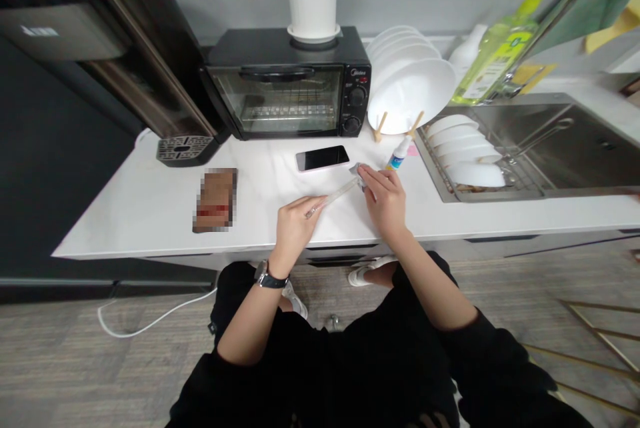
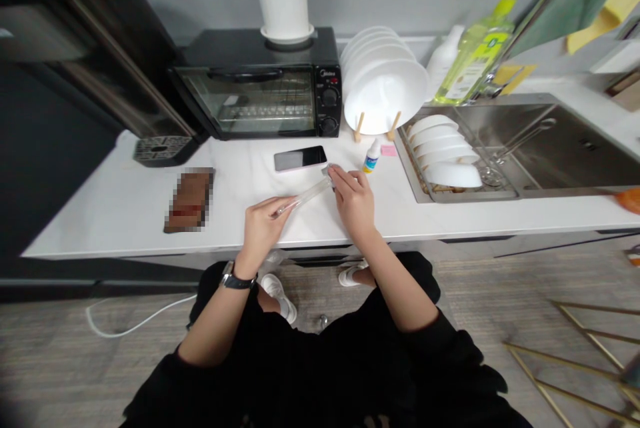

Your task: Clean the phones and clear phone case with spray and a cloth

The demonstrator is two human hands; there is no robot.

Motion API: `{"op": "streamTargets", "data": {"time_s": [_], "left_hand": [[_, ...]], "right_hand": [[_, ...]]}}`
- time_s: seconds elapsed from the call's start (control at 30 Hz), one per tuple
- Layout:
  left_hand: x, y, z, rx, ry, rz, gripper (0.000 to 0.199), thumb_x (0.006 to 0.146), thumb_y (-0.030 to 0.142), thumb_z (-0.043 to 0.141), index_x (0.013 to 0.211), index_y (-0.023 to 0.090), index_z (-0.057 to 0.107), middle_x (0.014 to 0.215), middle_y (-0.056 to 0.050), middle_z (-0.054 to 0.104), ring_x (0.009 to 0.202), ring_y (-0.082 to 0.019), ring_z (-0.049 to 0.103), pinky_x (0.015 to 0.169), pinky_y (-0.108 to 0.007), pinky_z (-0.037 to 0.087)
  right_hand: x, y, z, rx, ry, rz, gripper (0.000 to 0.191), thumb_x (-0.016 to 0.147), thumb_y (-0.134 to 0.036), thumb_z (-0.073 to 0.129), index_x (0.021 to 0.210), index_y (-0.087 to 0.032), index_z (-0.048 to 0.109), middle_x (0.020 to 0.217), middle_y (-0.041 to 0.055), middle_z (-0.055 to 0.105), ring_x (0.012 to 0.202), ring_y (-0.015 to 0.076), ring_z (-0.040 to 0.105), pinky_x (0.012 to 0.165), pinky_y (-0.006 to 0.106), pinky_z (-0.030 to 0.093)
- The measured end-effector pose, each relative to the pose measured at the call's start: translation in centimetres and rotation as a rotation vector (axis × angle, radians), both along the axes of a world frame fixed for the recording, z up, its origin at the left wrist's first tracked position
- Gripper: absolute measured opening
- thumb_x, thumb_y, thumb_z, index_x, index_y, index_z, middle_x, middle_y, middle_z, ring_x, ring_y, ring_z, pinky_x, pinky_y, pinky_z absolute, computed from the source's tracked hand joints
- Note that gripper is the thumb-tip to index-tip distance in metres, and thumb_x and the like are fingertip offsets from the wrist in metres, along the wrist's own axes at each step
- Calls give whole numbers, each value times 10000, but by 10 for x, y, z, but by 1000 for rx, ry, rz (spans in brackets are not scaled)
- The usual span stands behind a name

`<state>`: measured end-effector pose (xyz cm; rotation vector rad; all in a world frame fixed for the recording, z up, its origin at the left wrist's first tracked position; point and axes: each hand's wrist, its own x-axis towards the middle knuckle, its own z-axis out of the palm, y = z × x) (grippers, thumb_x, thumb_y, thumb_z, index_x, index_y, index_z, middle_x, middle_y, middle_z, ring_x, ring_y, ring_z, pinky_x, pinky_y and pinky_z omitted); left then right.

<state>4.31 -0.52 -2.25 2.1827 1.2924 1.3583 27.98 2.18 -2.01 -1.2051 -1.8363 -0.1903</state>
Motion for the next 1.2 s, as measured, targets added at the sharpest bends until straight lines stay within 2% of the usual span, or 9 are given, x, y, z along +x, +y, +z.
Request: {"op": "streamTargets", "data": {"time_s": [0.1, 0.2, 0.3, 0.43, 0.6, 0.8, 0.93, 1.07, 1.2], "left_hand": [[1, 0, 2, 1, 6, 13, 174, 1014, 313, 683, 1068, 239, 831, 1003, -47, 850, 822, -194, 799, 766, -311, 645], [1, -1, 4, 18, 36, 18, 172, 1013, 297, 675, 1041, 225, 829, 973, -49, 845, 779, -180, 777, 742, -287, 621], [0, 0, 4, 47, 73, 50, 258, 1010, 192, 593, 852, 190, 797, 788, -38, 797, 648, -152, 706, 645, -254, 560], [-3, 2, 2, 86, 55, 55, 265, 939, 91, 540, 790, 169, 745, 720, -31, 749, 620, -153, 677, 609, -248, 507], [-2, 2, 4, 69, 82, 75, 294, 937, 106, 555, 679, 187, 669, 623, 1, 677, 553, -132, 602, 567, -246, 457], [0, -1, 5, -8, 25, 2, 198, 1024, 309, 654, 1049, 216, 827, 1001, -56, 846, 818, -175, 773, 748, -270, 577], [0, 0, 2, -23, 23, 17, 213, 1026, 335, 664, 1058, 217, 838, 997, -52, 849, 806, -173, 779, 738, -269, 583], [0, 1, 1, -25, 12, 31, 207, 1021, 340, 673, 1055, 223, 841, 989, -50, 849, 785, -171, 773, 720, -272, 578], [1, 0, 3, -1, 12, 16, 186, 1019, 308, 675, 1056, 217, 833, 962, -46, 841, 746, -155, 748, 706, -259, 551]], "right_hand": [[-11, -6, -1, -10, 5, 26, 482, 1018, -72, 515, 1424, -259, 697, 1410, 70, 748, 1067, 260, 650, 959, 497, 634], [-38, -22, -4, -23, -11, 118, 511, 1018, -60, 531, 1463, -270, 666, 1446, 59, 724, 1123, 255, 666, 977, 479, 647], [-71, -42, -8, -50, -8, 245, 528, 1022, -75, 567, 1505, -278, 631, 1479, 55, 701, 1220, 248, 673, 1018, 443, 654], [-97, -56, -11, -74, 29, 269, 513, 1034, -115, 582, 1520, -274, 620, 1485, 44, 698, 1267, 246, 675, 1054, 416, 654], [-84, -52, -8, -129, -16, 254, 557, 1029, -83, 573, 1534, -316, 599, 1520, 13, 668, 1262, 228, 666, 1055, 410, 651], [-37, -20, -2, -96, 50, 114, 547, 995, -10, 519, 1451, -271, 674, 1468, 51, 705, 1180, 241, 669, 1015, 487, 630], [-15, -2, -3, -79, 123, 14, 494, 981, -33, 527, 1375, -248, 733, 1399, 51, 752, 1094, 259, 664, 992, 504, 618], [-14, 0, -4, -64, 149, 1, 480, 976, -43, 535, 1373, -222, 738, 1388, 59, 758, 1060, 274, 645, 980, 506, 618], [-34, -14, -3, -85, 121, 62, 529, 980, -30, 522, 1416, -265, 710, 1416, 42, 742, 1117, 279, 652, 993, 523, 619]]}}
